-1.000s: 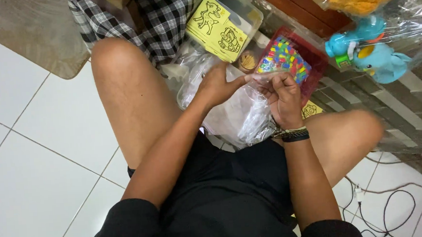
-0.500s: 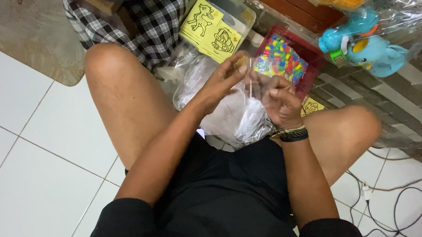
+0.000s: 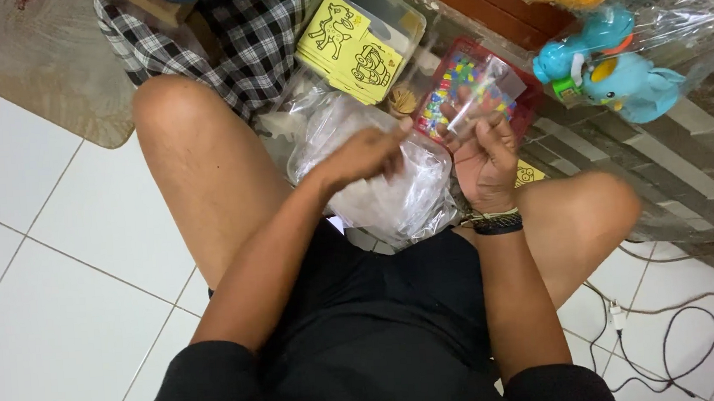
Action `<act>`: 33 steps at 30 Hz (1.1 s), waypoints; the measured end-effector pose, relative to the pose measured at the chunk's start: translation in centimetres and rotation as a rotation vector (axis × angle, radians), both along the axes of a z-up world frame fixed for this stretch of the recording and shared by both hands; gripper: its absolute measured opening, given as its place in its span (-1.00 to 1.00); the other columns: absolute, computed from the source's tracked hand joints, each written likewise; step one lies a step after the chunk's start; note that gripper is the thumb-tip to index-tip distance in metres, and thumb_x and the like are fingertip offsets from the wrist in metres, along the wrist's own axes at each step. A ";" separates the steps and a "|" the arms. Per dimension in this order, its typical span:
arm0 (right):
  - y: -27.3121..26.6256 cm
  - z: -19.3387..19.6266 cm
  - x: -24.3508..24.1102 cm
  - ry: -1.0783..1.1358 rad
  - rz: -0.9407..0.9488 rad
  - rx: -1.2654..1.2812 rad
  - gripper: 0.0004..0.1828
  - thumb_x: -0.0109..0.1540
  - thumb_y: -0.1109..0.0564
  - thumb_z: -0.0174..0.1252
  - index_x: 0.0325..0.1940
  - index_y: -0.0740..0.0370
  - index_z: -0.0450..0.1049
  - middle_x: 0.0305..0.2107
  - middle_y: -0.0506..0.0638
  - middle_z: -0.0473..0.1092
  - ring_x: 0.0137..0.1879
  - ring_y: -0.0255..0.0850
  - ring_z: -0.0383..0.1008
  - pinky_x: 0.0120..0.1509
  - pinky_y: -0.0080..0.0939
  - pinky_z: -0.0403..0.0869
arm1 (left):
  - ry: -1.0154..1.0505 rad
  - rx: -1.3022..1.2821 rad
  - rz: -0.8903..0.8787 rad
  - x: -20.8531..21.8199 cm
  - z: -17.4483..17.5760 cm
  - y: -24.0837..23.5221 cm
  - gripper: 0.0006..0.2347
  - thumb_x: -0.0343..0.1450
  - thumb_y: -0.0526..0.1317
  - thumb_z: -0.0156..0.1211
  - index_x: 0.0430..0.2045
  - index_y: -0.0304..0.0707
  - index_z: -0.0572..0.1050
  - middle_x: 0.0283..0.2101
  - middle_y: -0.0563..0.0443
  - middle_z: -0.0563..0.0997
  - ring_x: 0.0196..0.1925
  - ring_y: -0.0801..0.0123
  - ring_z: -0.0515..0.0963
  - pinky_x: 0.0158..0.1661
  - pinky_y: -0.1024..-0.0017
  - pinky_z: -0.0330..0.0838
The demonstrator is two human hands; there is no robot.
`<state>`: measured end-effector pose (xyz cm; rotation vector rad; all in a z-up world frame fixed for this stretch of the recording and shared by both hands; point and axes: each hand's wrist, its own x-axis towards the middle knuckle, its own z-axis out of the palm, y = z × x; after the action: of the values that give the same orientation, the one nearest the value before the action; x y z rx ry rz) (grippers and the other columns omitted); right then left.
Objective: The person sits on the floor and assembles a puzzle by placing small, colorful plastic pieces onto a yellow paper template with a cartoon drawing. They repeatedly pick pieces from a red tray and press them into the designated spots on the template.
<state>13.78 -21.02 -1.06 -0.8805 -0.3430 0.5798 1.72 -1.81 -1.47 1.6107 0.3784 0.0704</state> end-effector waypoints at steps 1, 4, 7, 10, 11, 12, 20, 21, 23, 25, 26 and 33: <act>-0.7 -2.5 1.2 -0.041 -0.004 -0.013 -0.87 0.32 0.18 0.09 -0.32 0.19 0.34 -0.06 0.23 0.44 0.02 0.03 0.57 0.16 0.00 0.58 | 0.120 -0.148 -0.218 -0.3 0.0 -0.8 -0.45 0.43 0.25 -0.20 -0.41 -0.23 0.64 -0.48 -0.11 0.66 -0.44 0.30 0.66 -0.28 0.33 0.59; -1.5 -5.8 2.0 -0.099 0.027 -0.047 -0.88 0.30 0.19 0.12 -0.31 0.23 0.36 -0.38 0.26 0.49 -0.17 0.00 0.59 0.03 -0.01 0.52 | 0.193 -0.445 -0.405 -0.2 -0.1 -3.1 -0.12 0.34 0.52 -0.37 0.02 -0.45 0.47 -0.12 -0.35 0.62 -0.09 0.08 0.62 -0.04 0.14 0.53; -1.9 -7.1 2.2 -0.136 0.056 -0.070 -0.90 0.28 0.22 0.14 -0.27 0.29 0.39 -0.36 0.27 0.50 -0.15 -0.02 0.60 0.02 -0.03 0.51 | 0.080 -0.675 -0.278 0.6 -0.8 -3.8 -0.09 0.33 0.51 -0.13 0.35 -0.32 0.25 0.09 -0.44 0.56 0.17 -0.08 0.59 0.17 0.01 0.48; -1.0 -5.4 1.2 -0.177 0.048 -0.098 -0.95 0.28 0.25 0.14 -0.26 0.29 0.42 -0.36 0.26 0.51 -0.15 -0.01 0.60 0.05 0.00 0.51 | -0.081 -0.802 -0.021 0.9 -0.4 -2.9 -0.26 0.39 0.32 0.15 0.36 -0.16 0.26 0.08 -0.41 0.59 0.10 -0.07 0.65 0.09 0.03 0.57; -0.8 -4.4 0.4 -0.195 0.041 -0.126 -0.97 0.27 0.28 0.15 -0.27 0.24 0.45 -0.36 0.21 0.51 -0.15 -0.03 0.59 0.05 0.00 0.51 | -0.172 -0.846 0.138 0.9 -0.2 -2.7 -0.34 0.41 0.19 0.29 0.30 -0.26 0.33 0.09 -0.43 0.59 0.05 -0.06 0.68 0.04 0.01 0.60; -0.6 -3.6 -0.4 -0.191 0.041 -0.127 -0.97 0.27 0.28 0.15 -0.27 0.24 0.45 -0.36 0.21 0.51 -0.15 -0.03 0.59 0.05 0.00 0.51 | -0.168 -0.847 0.139 1.0 -0.7 -2.7 -0.34 0.41 0.19 0.29 0.30 -0.26 0.33 0.09 -0.43 0.59 0.05 -0.06 0.68 0.04 0.01 0.60; 1.3 0.2 -3.4 -0.407 0.281 -0.613 -0.91 0.23 0.31 0.24 -0.18 0.32 0.57 -0.48 -0.08 0.39 -0.26 -0.36 0.37 -0.08 -0.32 0.42 | -0.500 -0.651 0.394 1.0 0.0 0.1 -0.74 0.54 -0.31 0.18 0.12 -0.34 0.45 0.03 -0.28 0.66 0.03 0.13 0.70 0.01 0.25 0.68; 1.5 0.3 -3.2 -0.401 0.273 -0.612 -0.91 0.23 0.31 0.24 -0.18 0.32 0.57 -0.48 -0.08 0.39 -0.26 -0.36 0.37 -0.08 -0.32 0.42 | -0.494 -0.651 0.386 0.8 0.1 0.1 -0.74 0.54 -0.31 0.18 0.12 -0.34 0.45 0.03 -0.28 0.66 0.03 0.13 0.70 0.01 0.25 0.68; 1.6 0.5 -2.7 -0.287 0.147 -0.496 -0.64 0.20 0.27 0.30 0.08 0.34 0.50 -0.33 -0.08 0.40 -0.13 -0.34 0.46 0.07 -0.27 0.51 | -0.410 -0.602 0.364 0.7 0.2 -0.2 -0.76 0.50 -0.33 0.22 0.04 -0.42 0.49 -0.05 -0.32 0.68 -0.07 0.11 0.74 -0.08 0.31 0.72; 1.6 1.1 -2.5 -0.270 0.144 -0.455 -0.54 0.24 0.13 0.29 0.18 0.33 0.43 -0.22 -0.04 0.42 -0.06 -0.37 0.47 0.12 -0.32 0.51 | -0.393 -0.588 0.315 0.8 0.1 -0.9 -0.76 0.49 -0.35 0.24 0.02 -0.43 0.51 -0.07 -0.34 0.68 -0.08 0.07 0.74 -0.09 0.27 0.73; 1.6 1.4 -2.3 -0.263 0.154 -0.410 -0.42 0.28 -0.02 0.27 0.29 0.33 0.36 -0.10 0.00 0.44 0.01 -0.40 0.47 0.18 -0.37 0.51 | -0.386 -0.570 0.279 0.8 0.1 -1.2 -0.77 0.47 -0.37 0.27 0.00 -0.44 0.52 -0.09 -0.36 0.69 -0.10 0.04 0.74 -0.11 0.24 0.74; 1.5 -1.8 -2.1 -0.342 0.045 -0.528 -0.88 0.27 0.26 0.35 -0.20 0.34 0.53 -0.48 -0.05 0.45 -0.29 -0.42 0.47 -0.10 -0.40 0.54 | -0.270 -0.369 0.199 0.9 -0.2 -2.1 -0.78 0.42 -0.34 0.38 -0.07 -0.30 0.59 -0.13 -0.22 0.72 -0.12 0.30 0.74 -0.14 0.44 0.71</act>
<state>11.64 -19.50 -2.81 -1.4921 -0.5312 0.5697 2.60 -3.87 -1.70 1.1774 0.3187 0.3463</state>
